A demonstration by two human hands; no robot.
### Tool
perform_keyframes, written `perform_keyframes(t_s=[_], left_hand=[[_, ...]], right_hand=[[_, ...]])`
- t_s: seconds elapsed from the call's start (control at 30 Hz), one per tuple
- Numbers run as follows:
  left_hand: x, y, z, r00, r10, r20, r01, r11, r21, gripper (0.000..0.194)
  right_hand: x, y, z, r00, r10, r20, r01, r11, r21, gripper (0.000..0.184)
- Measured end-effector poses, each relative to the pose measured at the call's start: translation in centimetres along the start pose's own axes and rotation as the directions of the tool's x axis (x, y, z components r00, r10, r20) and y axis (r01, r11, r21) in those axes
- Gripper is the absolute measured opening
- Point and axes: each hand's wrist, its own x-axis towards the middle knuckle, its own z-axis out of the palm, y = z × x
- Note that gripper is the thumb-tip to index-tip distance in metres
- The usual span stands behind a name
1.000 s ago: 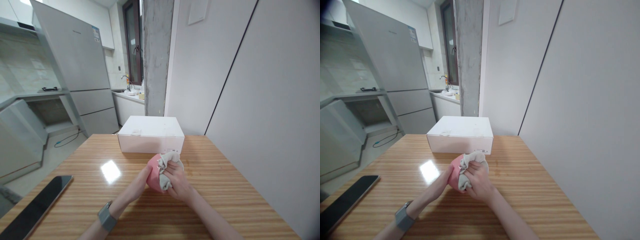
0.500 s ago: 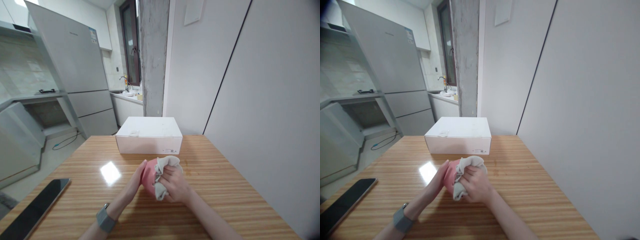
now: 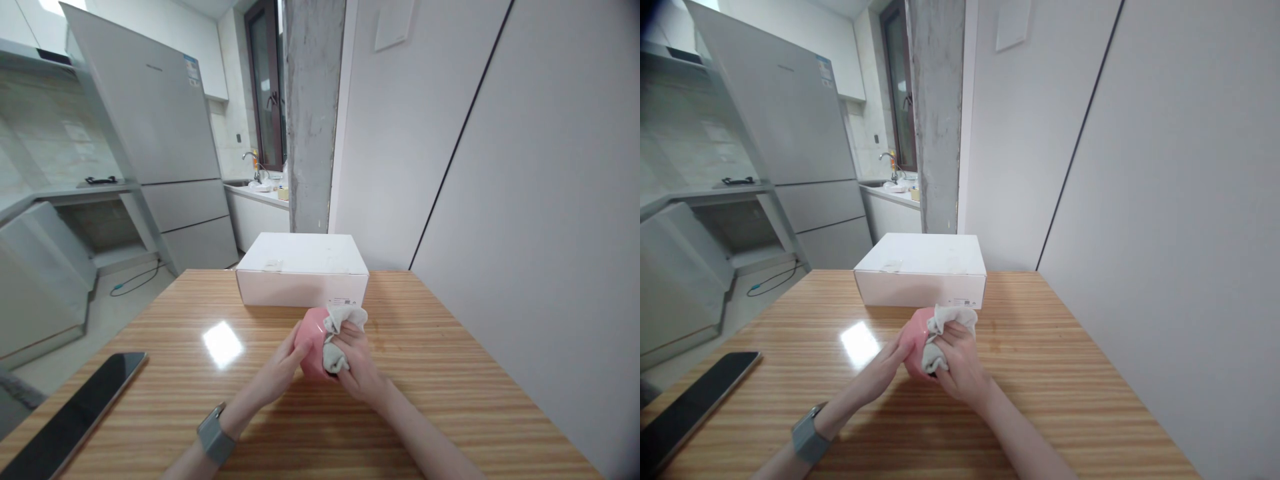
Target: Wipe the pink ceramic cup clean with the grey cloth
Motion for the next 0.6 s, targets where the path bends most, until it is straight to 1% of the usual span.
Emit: perform_keyframes(t_s=[0.07, 0.1, 0.17, 0.2, 0.23, 0.3, 0.37, 0.43, 0.5, 0.53, 0.6], left_hand=[[-0.2, 0.1, 0.1, 0.995, 0.046, 0.086, -0.055, 0.994, 0.096, 0.043], [-0.3, 0.1, 0.2, 0.990, 0.053, 0.132, -0.069, 0.991, 0.118, 0.046], [-0.3, 0.1, 0.3, 0.980, 0.051, 0.193, -0.070, 0.993, 0.096, 0.052], [-0.2, 0.0, 0.3, 0.981, 0.041, 0.190, -0.056, 0.996, 0.075, 0.051], [-0.1, -0.1, 0.3, 0.986, 0.024, 0.163, -0.034, 0.998, 0.055, 0.048], [0.3, -0.4, 0.1, 0.996, -0.019, 0.081, 0.017, 0.999, 0.034, 0.040], [0.7, -0.6, -0.2, 0.998, -0.058, 0.026, 0.057, 0.998, 0.038, 0.034], [0.9, -0.6, -0.6, 0.997, -0.069, 0.025, 0.068, 0.997, 0.046, 0.032], [0.9, -0.7, -1.1, 0.997, -0.078, 0.025, 0.077, 0.996, 0.053, 0.032], [1.0, -0.8, -1.3, 0.996, -0.081, 0.024, 0.079, 0.995, 0.058, 0.032], [1.0, -1.0, -1.5, 0.996, -0.082, 0.024, 0.080, 0.994, 0.069, 0.032]], right_hand=[[0.0, 0.2, -0.3, 0.997, 0.077, -0.019, -0.076, 0.996, 0.050, 0.027], [0.0, 0.4, -0.4, 0.995, 0.096, -0.029, -0.094, 0.993, 0.067, 0.027], [-0.1, 0.7, -0.6, 0.996, 0.079, -0.035, -0.076, 0.995, 0.060, 0.027], [-0.1, 0.8, -0.6, 0.999, 0.043, -0.032, -0.042, 0.998, 0.035, 0.027], [-0.2, 0.9, -0.6, 1.000, -0.005, -0.026, 0.006, 1.000, 0.001, 0.029], [-0.3, 1.0, -0.3, 0.992, -0.128, 0.007, 0.128, 0.989, -0.075, 0.034], [-0.5, 0.9, 0.3, 0.967, -0.251, 0.053, 0.256, 0.958, -0.133, 0.041], [-0.6, 0.6, 1.1, 0.934, -0.342, 0.102, 0.355, 0.921, -0.158, 0.045], [-0.6, 0.4, 1.6, 0.916, -0.380, 0.126, 0.397, 0.905, -0.156, 0.048], [-0.6, 0.3, 1.8, 0.918, -0.376, 0.129, 0.393, 0.908, -0.149, 0.048], [-0.5, 0.3, 1.7, 0.936, -0.331, 0.119, 0.345, 0.930, -0.125, 0.046]])
